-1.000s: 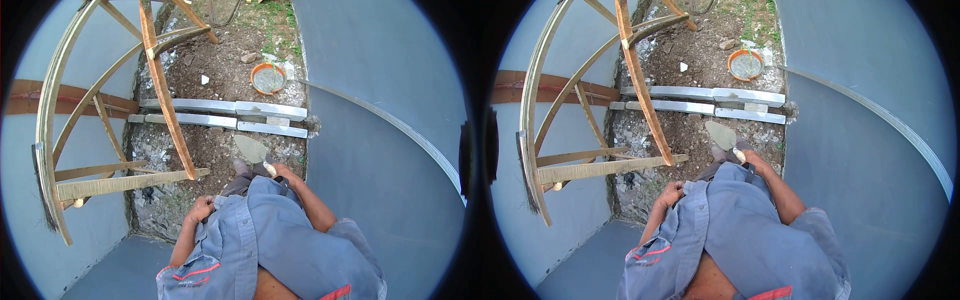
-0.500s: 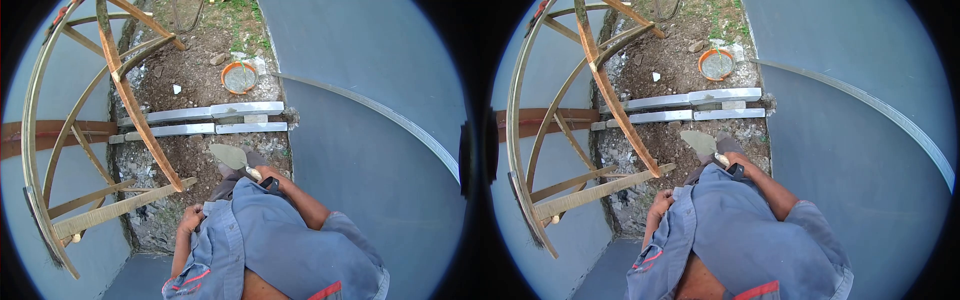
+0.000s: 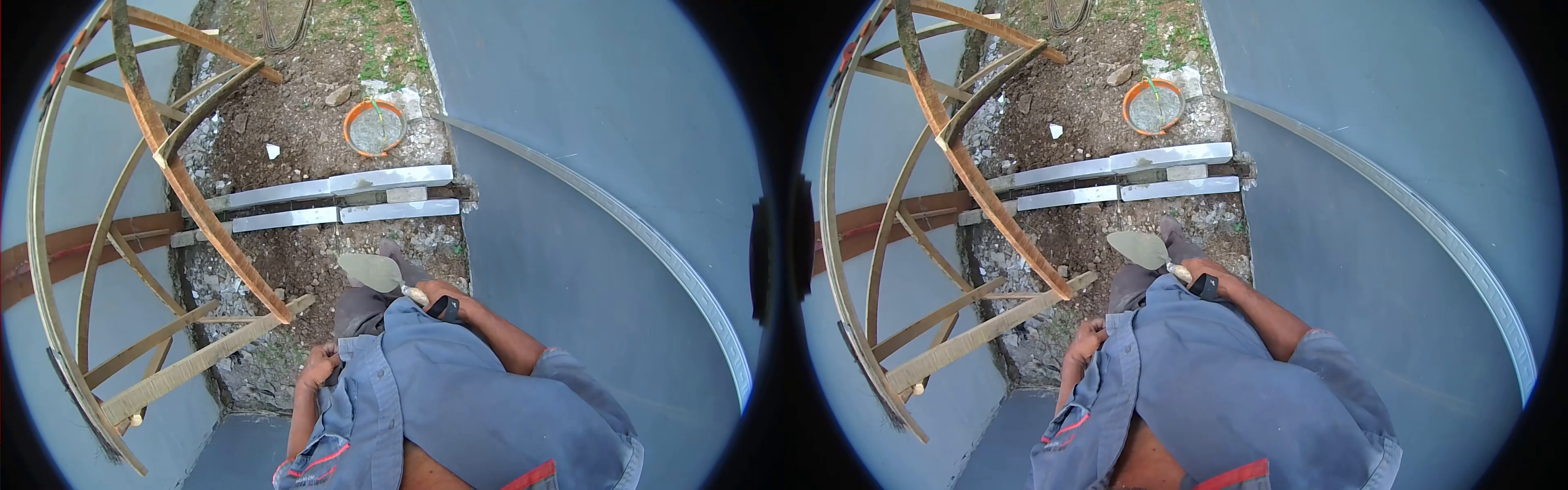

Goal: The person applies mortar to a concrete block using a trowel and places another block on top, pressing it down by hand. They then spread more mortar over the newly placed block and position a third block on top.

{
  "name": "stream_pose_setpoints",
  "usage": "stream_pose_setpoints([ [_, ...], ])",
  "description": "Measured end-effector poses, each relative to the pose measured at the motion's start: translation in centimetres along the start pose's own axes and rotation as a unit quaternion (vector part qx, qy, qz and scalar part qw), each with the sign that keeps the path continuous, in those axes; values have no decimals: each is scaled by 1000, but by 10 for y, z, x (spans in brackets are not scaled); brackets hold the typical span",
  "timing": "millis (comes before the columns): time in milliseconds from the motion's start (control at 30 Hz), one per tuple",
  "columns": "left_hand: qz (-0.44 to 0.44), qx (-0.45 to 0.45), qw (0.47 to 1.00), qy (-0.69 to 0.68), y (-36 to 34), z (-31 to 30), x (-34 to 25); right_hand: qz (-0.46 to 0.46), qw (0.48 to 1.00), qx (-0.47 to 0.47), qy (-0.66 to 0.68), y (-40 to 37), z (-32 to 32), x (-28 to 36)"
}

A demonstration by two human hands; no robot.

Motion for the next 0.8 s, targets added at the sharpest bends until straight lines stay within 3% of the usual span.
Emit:
stream_pose_setpoints([
  [67, -22, 17, 998, -63, 1, 10, -1, -2, 1000, 7, 1, 1, -6, -1],
  [400, -68, 9, 995, -76, -6, 21, -11, 5, 1000, 28, -8, 4, -8, -5],
  [633, -64, 28, 992, -101, -11, 45, 29, -1, 999, 46, -3, -2, 19, -15],
  [800, -92, 54, 984, -145, -17, 77, 96, 27, 995, 90, -29, 6, 51, -35],
])
Point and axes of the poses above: each hand's wrist, its own y-axis towards the middle knuckle, its own z-axis out of the palm, x = y × z, the point moved 7 cm from there along y, towards the middle knuckle, and after that the axes turned 15 degrees about y, right-handed, at the moved point
